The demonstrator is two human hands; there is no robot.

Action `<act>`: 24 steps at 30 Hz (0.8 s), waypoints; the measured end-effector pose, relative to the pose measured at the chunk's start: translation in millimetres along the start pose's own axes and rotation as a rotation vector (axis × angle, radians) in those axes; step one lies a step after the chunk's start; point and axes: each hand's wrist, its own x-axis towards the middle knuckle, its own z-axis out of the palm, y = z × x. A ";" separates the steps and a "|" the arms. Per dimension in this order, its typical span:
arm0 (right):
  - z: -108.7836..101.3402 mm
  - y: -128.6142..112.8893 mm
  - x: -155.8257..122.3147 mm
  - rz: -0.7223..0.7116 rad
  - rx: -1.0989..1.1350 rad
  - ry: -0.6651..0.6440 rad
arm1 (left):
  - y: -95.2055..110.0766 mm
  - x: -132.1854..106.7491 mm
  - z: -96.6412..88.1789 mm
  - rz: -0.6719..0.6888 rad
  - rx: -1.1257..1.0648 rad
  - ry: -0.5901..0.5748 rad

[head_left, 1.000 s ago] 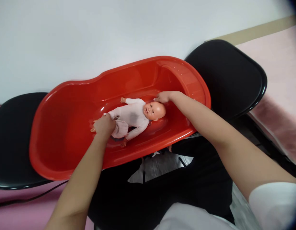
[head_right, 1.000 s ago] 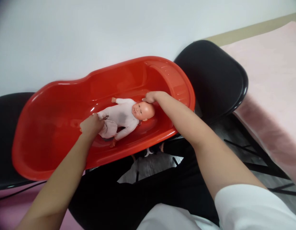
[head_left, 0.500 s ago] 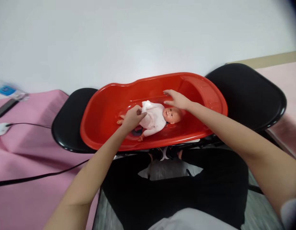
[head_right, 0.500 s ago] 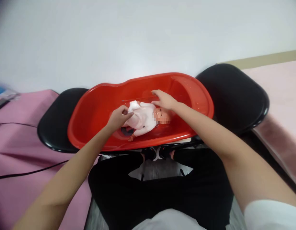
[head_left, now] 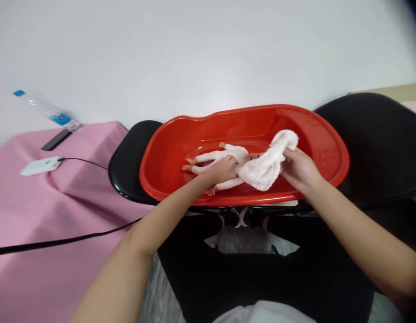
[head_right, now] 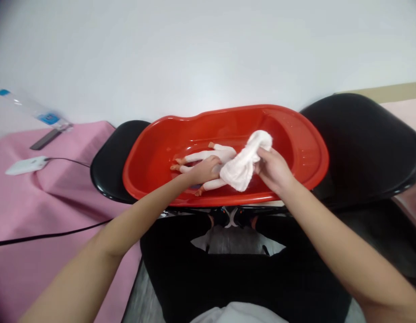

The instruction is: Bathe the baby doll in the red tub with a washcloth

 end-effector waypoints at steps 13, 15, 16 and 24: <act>-213.4 85.2 -219.2 0.261 -0.167 0.838 | -27.4 15.3 73.9 0.142 0.706 -0.263; -238.3 109.0 -243.0 0.311 -0.429 0.917 | -38.7 13.5 78.9 0.190 0.731 -0.232; -246.4 119.0 -251.4 0.330 -0.487 0.948 | -44.2 12.6 80.8 0.208 0.737 -0.225; -250.5 157.5 -249.6 0.298 -0.570 1.165 | -57.1 13.0 82.2 0.172 0.562 -0.240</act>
